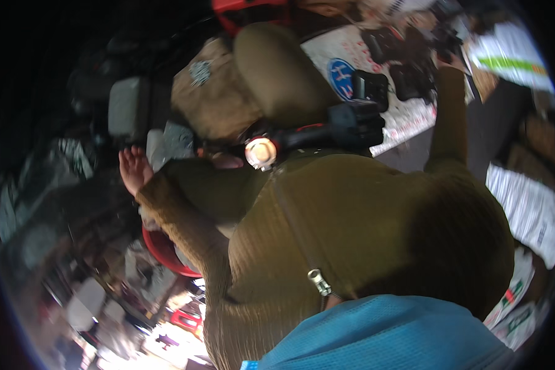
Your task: The person sits on the floor and uses a cordless drill to fasten screws into a circular metal part. They repeatedly pick up the part, align it, and drive screws into it, then place it into a red basket.
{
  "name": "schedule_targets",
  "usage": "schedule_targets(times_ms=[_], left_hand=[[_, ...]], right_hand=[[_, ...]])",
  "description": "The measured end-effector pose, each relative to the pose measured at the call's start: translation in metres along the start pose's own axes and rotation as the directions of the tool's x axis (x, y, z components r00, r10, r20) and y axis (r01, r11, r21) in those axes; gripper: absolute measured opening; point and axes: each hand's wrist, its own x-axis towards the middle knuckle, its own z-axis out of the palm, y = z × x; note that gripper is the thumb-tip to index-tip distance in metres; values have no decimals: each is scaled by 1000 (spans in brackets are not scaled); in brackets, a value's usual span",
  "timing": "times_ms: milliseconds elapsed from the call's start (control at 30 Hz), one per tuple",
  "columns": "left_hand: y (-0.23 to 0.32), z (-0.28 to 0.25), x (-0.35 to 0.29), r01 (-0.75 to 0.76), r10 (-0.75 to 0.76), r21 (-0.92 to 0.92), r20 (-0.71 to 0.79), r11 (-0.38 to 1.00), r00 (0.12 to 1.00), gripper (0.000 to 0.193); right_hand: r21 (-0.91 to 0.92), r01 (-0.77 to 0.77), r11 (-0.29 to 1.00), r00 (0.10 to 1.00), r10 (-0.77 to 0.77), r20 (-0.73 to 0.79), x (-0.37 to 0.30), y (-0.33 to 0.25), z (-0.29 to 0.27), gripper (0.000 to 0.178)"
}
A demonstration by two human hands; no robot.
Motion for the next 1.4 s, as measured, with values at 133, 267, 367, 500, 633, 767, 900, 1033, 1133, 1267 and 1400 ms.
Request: schedule_targets(times_ms=[133,267,367,500,633,767,900,1033,1133,1267,1400], left_hand=[[2,5,-5,127,-96,120,-235,985,967,23],[4,7,-5,128,-89,166,-226,978,970,21],[2,5,0,181,-150,194,-165,964,975,22],[-6,6,-4,143,-85,280,-209,949,974,23],[-11,12,-8,173,-116,296,-201,940,973,24],[-13,15,-4,235,-161,331,-236,914,958,25],[-15,25,-4,254,-146,323,-325,912,935,24],[-14,49,-3,255,-151,359,-294,898,944,39],[-8,73,7,259,-191,332,-224,907,956,53],[-11,100,24,36,-61,533,29,845,998,38],[-37,115,25,-194,43,981,195,-15,980,40]], right_hand=[[913,-394,104,752,607,255,-26,53,76,37],[708,-191,-680,644,458,613,-34,73,134,26],[787,-319,-529,521,595,612,-47,64,136,31],[809,-262,-526,569,593,570,-43,35,118,32],[865,-36,-500,627,663,409,-12,42,106,32],[842,-362,-400,698,483,529,3,61,102,41],[771,-632,-76,713,332,618,-14,29,106,44],[729,-683,-41,716,160,679,-39,-62,99,47],[770,-630,100,768,-66,637,-40,-169,71,43],[880,-434,193,639,-622,452,-37,-333,12,43],[915,-87,393,234,-885,402,-69,-500,6,33]])
